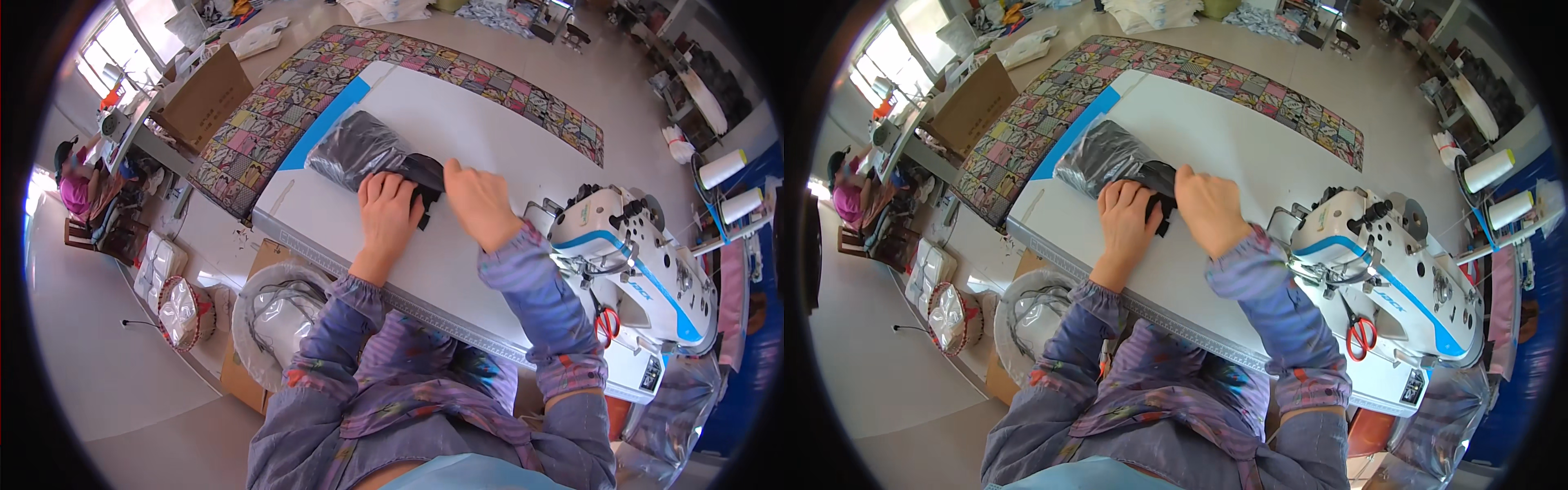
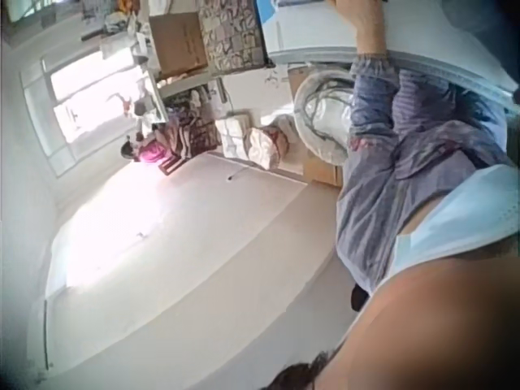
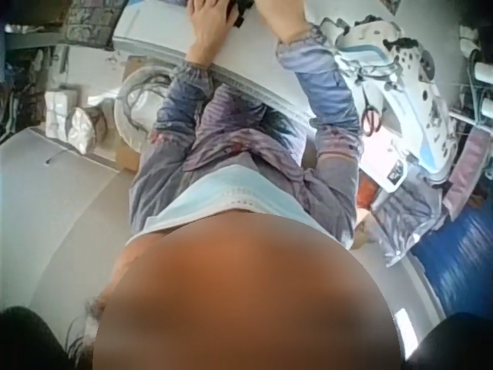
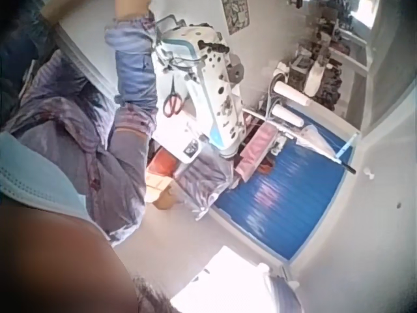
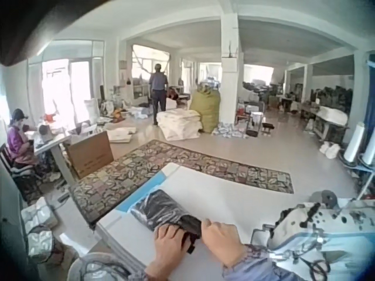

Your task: Sewing strips of black fabric using an industrial sewing machine.

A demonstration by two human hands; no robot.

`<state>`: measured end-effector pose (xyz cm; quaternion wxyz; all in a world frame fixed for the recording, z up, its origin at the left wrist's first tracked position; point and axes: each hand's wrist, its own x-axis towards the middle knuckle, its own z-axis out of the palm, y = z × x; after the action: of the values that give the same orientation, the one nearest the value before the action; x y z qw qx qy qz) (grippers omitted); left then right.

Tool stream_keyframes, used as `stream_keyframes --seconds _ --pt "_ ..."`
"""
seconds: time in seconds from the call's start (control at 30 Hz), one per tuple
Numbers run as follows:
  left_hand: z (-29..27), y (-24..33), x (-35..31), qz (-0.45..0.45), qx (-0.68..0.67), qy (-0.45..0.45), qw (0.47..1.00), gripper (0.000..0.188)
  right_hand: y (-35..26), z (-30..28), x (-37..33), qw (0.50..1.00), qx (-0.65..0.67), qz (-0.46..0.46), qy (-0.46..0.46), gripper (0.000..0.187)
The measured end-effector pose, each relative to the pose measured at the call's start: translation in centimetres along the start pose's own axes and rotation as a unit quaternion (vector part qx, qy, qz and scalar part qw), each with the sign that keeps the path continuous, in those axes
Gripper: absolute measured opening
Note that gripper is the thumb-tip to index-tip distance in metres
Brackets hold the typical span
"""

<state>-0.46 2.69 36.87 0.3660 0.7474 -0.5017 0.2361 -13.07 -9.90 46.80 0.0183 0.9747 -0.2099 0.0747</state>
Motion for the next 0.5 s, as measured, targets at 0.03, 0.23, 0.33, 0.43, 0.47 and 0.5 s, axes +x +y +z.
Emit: stream_keyframes --seconds 0.03,0.23,0.33,0.43,0.47,0.5 --pt "0.0 -0.3 0.1 -0.002 0.007 -0.013 1.000 0.024 0.2 -0.4 -2.3 1.000 0.004 0.018 0.024 0.006" --pt "1.3 -3.5 1.0 -0.010 0.000 -0.001 1.000 0.022 2.4 3.4 -17.0 0.994 -0.060 0.083 0.044 0.016" --pt "0.6 -4.0 1.4 -0.025 -0.065 0.029 0.997 0.019 3.3 4.6 -20.3 0.993 -0.060 0.087 0.049 0.017" --pt "-0.3 -0.5 0.4 -0.016 -0.148 0.030 0.988 0.022 4.2 4.4 -20.8 0.995 -0.053 0.046 0.064 0.017" --pt "-0.3 1.4 -0.2 0.014 -0.180 0.005 0.984 0.024 4.5 4.8 -20.8 0.995 -0.053 0.051 0.064 0.017" --pt "-0.6 4.0 -1.1 0.054 -0.187 -0.070 0.978 0.027 4.7 5.2 -20.6 0.995 -0.038 0.026 0.092 0.023"
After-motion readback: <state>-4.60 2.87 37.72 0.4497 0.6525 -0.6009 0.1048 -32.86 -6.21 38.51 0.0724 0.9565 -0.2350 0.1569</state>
